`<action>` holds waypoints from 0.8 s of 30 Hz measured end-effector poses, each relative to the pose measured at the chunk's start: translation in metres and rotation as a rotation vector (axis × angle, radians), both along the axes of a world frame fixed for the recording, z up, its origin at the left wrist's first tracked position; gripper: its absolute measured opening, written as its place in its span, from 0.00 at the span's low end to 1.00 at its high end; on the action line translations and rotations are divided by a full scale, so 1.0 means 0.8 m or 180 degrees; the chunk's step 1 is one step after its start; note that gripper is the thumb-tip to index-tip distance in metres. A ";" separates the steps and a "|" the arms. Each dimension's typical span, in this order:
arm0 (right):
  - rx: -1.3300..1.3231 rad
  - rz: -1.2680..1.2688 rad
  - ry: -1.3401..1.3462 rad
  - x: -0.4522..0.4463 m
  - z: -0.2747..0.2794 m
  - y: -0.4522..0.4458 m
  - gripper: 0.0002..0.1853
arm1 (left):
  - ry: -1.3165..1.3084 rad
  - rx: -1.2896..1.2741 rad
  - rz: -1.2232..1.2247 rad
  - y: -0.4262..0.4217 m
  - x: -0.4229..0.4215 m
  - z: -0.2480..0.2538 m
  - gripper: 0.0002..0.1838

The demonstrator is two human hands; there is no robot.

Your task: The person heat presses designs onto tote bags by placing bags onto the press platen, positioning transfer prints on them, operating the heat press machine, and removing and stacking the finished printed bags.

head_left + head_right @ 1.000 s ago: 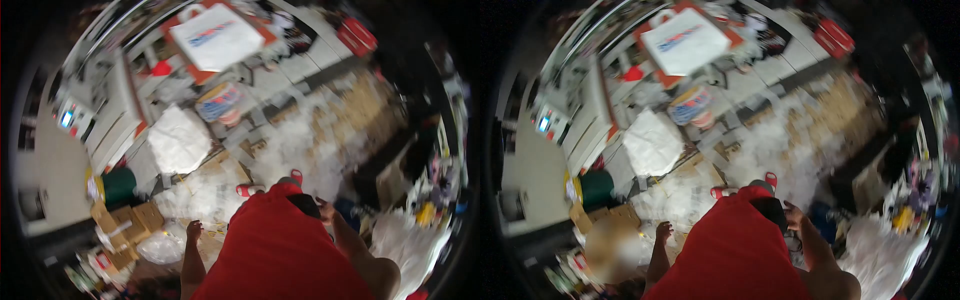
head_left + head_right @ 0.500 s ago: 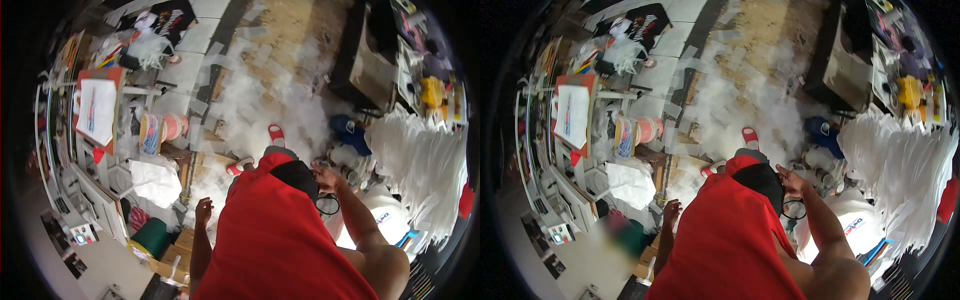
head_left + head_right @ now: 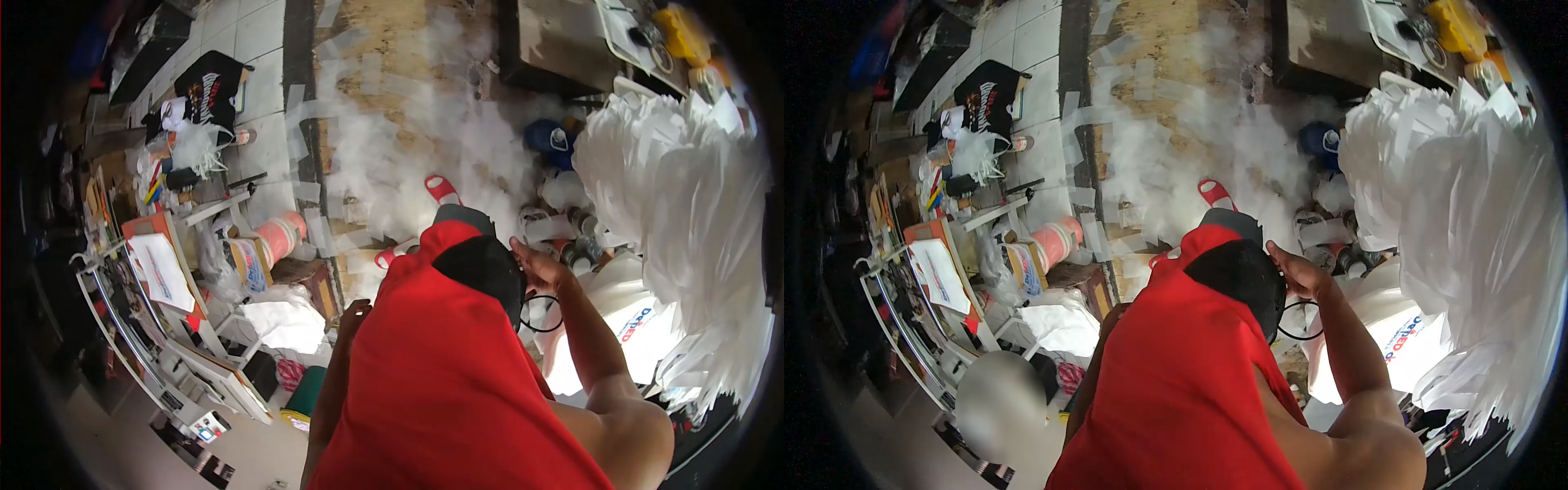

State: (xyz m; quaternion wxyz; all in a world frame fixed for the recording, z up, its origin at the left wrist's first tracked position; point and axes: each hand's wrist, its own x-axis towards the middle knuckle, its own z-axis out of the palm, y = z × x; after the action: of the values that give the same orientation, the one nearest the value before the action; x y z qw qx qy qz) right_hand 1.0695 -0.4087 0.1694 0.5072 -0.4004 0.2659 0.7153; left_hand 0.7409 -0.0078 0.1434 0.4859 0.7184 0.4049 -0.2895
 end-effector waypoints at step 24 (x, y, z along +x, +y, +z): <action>-0.0397 0.0131 -0.0305 0.024 0.029 0.033 0.42 | 0.0319 -0.0709 0.0099 -0.002 0.070 0.007 0.20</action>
State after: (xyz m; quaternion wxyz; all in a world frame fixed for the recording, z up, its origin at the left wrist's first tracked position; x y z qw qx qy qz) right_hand 1.0890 -0.3823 0.1930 0.4786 -0.4703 0.2771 0.6877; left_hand 0.7971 -0.0095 0.1488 0.5463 0.6383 0.4051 -0.3606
